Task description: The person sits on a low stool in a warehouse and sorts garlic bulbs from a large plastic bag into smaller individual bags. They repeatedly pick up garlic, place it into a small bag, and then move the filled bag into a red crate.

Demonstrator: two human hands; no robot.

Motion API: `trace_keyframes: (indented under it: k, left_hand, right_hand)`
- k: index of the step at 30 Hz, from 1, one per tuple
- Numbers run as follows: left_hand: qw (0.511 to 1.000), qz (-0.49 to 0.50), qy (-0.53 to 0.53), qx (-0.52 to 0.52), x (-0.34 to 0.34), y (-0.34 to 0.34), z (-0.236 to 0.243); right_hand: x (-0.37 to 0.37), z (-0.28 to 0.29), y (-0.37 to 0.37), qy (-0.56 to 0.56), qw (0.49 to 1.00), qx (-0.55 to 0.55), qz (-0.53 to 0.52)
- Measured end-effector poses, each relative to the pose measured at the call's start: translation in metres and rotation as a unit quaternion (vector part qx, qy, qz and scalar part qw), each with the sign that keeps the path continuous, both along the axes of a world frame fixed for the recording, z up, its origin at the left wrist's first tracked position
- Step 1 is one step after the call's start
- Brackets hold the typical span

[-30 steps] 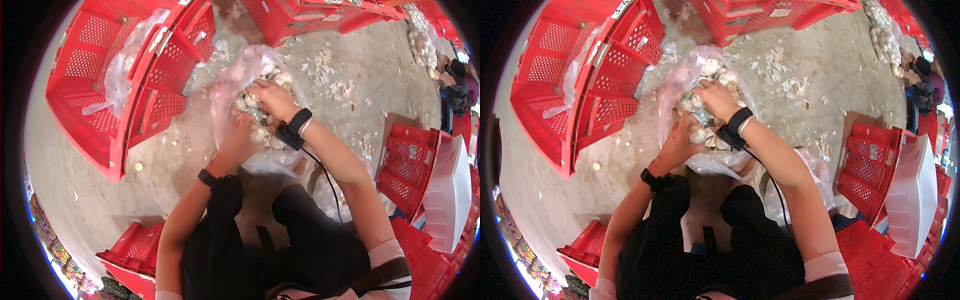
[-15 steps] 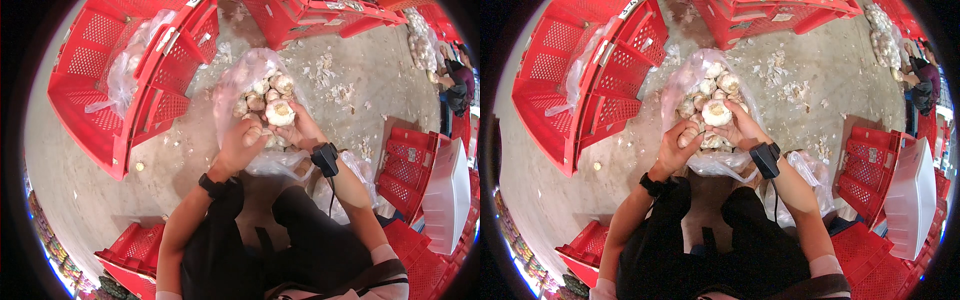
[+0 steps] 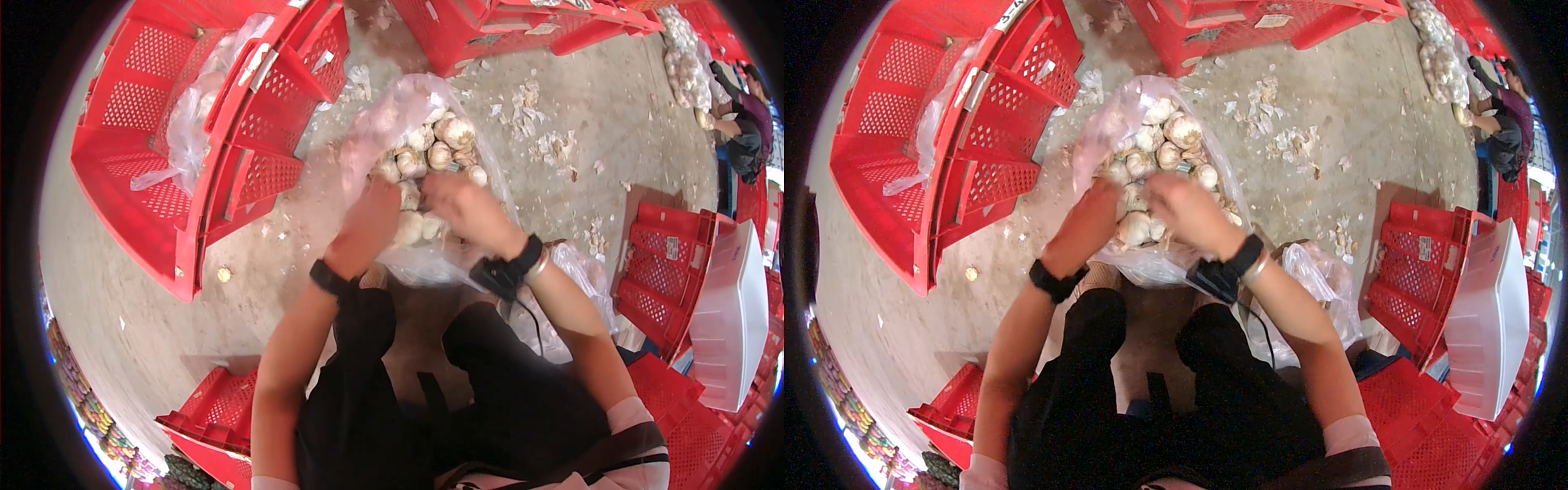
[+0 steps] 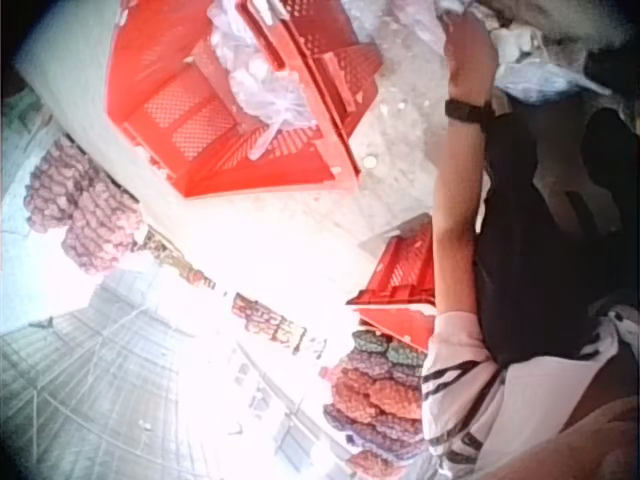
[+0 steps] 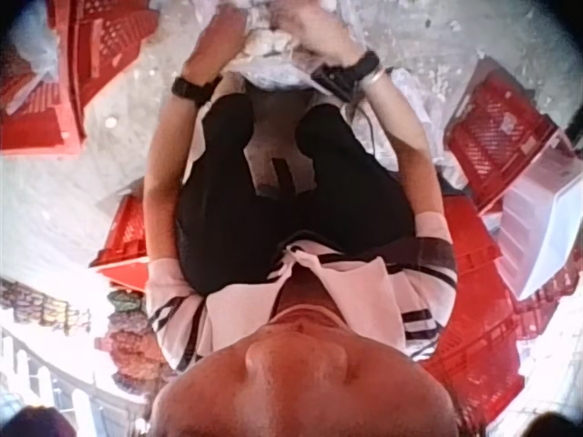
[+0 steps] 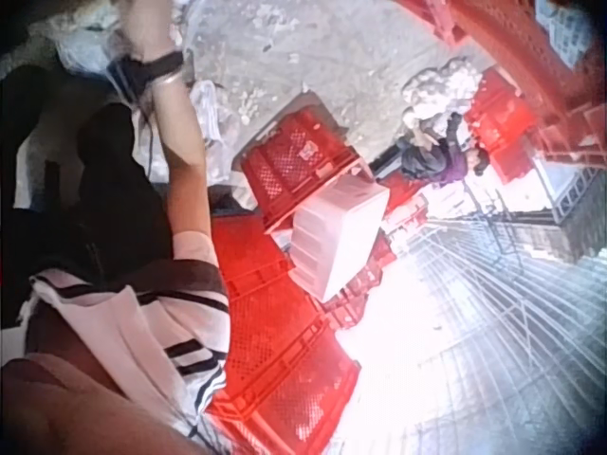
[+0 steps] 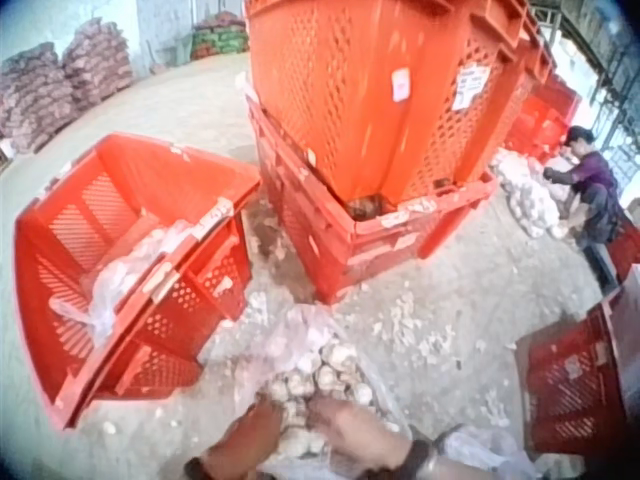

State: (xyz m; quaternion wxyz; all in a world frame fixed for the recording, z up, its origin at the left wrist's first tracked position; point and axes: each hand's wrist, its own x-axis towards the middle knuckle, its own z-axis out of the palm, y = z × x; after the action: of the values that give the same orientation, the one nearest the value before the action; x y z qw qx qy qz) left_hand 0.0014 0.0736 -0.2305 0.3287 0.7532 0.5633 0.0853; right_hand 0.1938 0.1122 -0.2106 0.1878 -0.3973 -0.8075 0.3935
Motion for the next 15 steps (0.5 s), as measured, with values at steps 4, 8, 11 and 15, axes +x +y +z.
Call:
trace_keyframes:
  k: [4,8,11,15]
  left_hand:
    - [0.997,0.005,0.077,0.017,0.033,0.041,-0.033]
    - [0.966,-0.033,0.250,0.051,0.058,0.049,-0.062]
    - [0.960,-0.031,0.264,0.092,0.045,0.043,-0.078]
    - [0.981,-0.040,0.183,0.045,0.045,0.051,-0.059]
  right_hand:
    - [0.005,-0.026,0.050,-0.184,0.964,0.093,-0.167]
    - [0.015,-0.067,0.080,-0.189,0.968,0.054,-0.155]
    - [0.012,-0.049,0.072,-0.056,0.974,-0.042,-0.214]
    - [0.024,-0.039,0.046,0.206,0.942,-0.144,-0.222]
